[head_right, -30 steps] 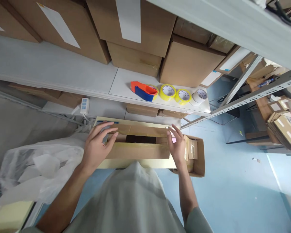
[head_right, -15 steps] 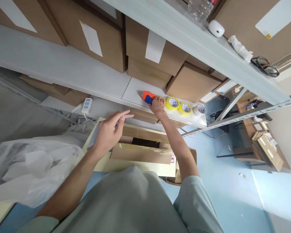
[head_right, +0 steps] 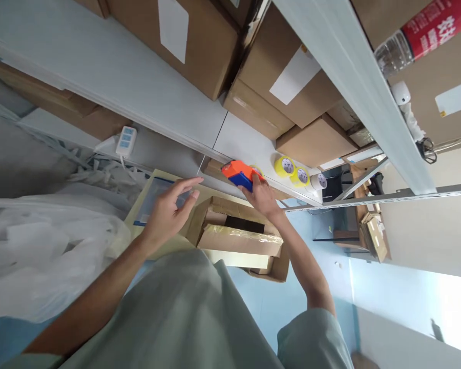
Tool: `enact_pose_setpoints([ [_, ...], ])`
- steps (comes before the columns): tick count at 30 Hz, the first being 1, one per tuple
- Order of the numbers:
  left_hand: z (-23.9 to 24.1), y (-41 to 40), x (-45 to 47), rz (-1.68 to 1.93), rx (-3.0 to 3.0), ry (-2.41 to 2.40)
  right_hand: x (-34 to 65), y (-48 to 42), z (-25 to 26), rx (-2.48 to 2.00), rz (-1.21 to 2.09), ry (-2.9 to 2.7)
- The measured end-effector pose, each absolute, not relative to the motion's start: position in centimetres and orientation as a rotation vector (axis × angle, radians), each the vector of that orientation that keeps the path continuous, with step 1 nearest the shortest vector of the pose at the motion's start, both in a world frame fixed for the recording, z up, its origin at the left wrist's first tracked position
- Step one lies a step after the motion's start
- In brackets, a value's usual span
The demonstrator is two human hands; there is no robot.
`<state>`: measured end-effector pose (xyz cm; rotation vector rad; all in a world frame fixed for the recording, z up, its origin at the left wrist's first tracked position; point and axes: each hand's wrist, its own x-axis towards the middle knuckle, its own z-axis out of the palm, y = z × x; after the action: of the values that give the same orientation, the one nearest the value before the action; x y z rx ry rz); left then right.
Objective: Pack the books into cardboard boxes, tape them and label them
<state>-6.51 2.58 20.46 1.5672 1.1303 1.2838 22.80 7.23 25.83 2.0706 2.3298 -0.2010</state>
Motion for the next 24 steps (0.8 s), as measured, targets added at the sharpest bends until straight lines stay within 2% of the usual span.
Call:
enact_pose_setpoints([
  [4,20.0,3.3,-7.9,1.253,1.395,0.991,20.9,2.0,29.3,1.958,-0.356,2.438],
  [10,20.2,3.0,-9.2,0.99,1.217,0.636,18.3,-1.5,34.8,1.814,-0.416,2.467],
  [20,22.8,-0.7,-11.6,1.114,1.339,0.688,16.1,-3.5,37.3,1.503,-0.062,2.728],
  [24,23.4,-1.7,-12.2,1.16,1.425,0.74,15.7,-4.0,37.5,1.494,-0.029,2.73],
])
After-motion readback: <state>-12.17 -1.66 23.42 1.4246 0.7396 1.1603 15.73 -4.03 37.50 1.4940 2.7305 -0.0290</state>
